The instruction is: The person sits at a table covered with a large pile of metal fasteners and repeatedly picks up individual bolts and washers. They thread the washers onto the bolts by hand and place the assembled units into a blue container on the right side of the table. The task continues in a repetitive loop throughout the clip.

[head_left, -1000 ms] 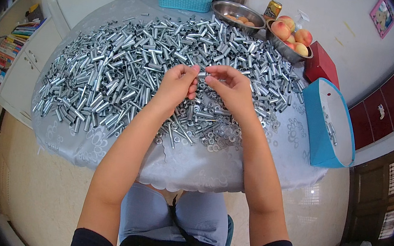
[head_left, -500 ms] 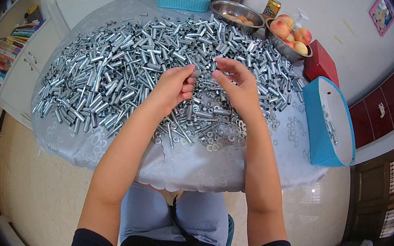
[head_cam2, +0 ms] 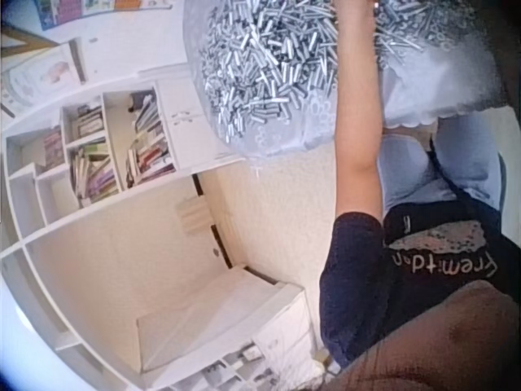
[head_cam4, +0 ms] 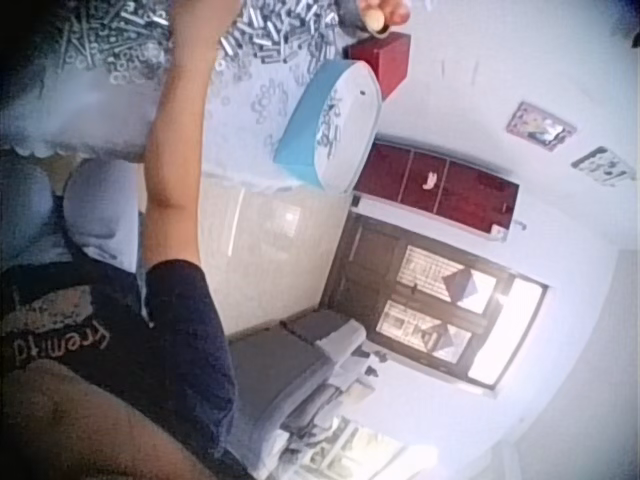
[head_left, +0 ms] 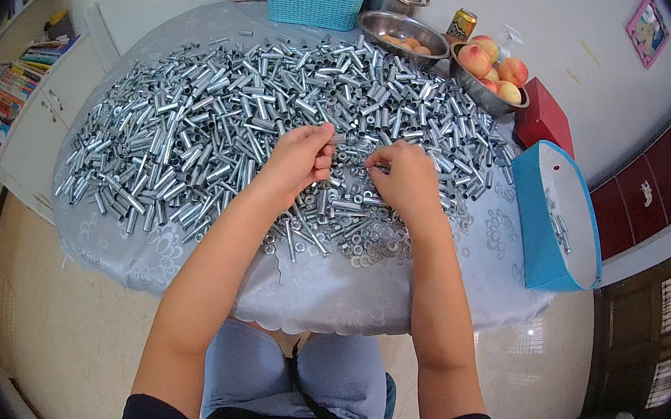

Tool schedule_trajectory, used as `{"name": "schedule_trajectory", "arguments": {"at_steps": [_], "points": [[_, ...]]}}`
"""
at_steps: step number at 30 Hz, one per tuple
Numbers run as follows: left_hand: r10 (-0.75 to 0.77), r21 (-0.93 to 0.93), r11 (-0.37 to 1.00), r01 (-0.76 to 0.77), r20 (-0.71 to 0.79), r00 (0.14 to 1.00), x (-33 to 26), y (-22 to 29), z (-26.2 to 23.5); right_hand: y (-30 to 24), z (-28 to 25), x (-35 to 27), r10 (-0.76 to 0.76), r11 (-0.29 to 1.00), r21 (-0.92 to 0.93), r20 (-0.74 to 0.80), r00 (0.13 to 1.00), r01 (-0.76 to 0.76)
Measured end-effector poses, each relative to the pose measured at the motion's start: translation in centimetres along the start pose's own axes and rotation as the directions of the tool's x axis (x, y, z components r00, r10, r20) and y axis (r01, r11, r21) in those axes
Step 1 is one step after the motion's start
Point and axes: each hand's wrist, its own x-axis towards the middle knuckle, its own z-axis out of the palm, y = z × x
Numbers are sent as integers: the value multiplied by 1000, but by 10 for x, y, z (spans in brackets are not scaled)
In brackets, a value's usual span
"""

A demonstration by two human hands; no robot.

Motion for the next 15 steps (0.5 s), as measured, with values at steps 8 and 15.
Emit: {"name": "schedule_trajectory", "arguments": {"at_steps": [8,15], "points": [[2,13,1000,-2,17,1000,1,-3,-1,-11,4,-5,102,978,-187,42,994,-93],[16,19,1000,-16,4,1000,0,-2,2,-13,10,-6,54,950,-312,76,996,-27]]}}
